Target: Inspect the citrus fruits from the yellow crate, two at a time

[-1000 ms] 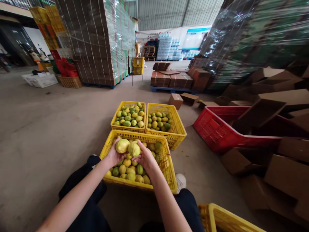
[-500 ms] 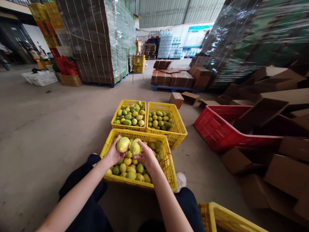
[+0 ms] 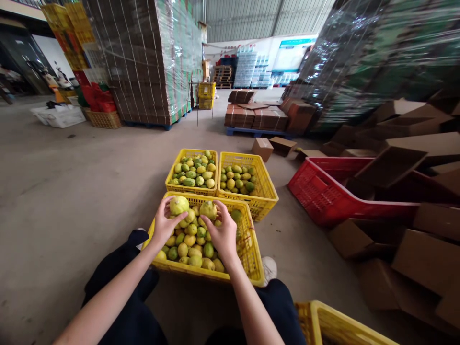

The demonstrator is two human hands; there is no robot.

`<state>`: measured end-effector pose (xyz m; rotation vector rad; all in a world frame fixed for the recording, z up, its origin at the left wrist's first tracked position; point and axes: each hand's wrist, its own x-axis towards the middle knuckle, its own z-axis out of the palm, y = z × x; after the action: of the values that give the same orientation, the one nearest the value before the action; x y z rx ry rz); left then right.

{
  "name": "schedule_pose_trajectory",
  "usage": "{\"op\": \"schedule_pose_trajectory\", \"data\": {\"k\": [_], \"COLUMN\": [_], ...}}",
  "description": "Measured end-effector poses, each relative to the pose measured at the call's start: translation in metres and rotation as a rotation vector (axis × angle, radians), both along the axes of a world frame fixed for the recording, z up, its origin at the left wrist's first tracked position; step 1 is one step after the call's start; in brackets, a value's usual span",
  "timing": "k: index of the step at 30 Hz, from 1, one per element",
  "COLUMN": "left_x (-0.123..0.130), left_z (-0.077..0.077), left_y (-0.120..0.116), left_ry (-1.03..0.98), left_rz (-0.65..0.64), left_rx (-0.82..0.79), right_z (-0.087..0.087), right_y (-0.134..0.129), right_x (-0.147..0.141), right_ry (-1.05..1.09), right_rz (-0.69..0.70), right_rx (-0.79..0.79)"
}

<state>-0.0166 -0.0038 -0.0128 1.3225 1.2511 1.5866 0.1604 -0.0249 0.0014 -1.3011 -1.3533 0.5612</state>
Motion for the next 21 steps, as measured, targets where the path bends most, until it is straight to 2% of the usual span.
{"op": "schedule_pose_trajectory", "data": {"k": [3,8,14,21], "left_x": [-0.0011,-0.0016,-0.0012,-0.0014], "left_z": [0.002,0.0062,0.0043,0.004], "left_y": [-0.0041,-0.0087,-0.0091,-0.0097], "left_ry": [0.156,0.33,0.407,0.379], "left_rz": [0.011,0.012,0.005,-0.016], "left_rx": [0.084,0.222,0.276,0.264], "right_z": [-0.0021,-0.0053,-0.0083,-0.0103], "right_y": [-0.0001,0.0007,0.0014,0.0002], "right_x": [-0.0006,-0.0017,-0.0031,-0.0047], "right_ry": [-0.095,-0.107,-0.16,-0.187], "right_rz": [-0.045,-0.054,-0.072,-0.07], "right_rx": [0.071,0.097,0.135,0.143]}}
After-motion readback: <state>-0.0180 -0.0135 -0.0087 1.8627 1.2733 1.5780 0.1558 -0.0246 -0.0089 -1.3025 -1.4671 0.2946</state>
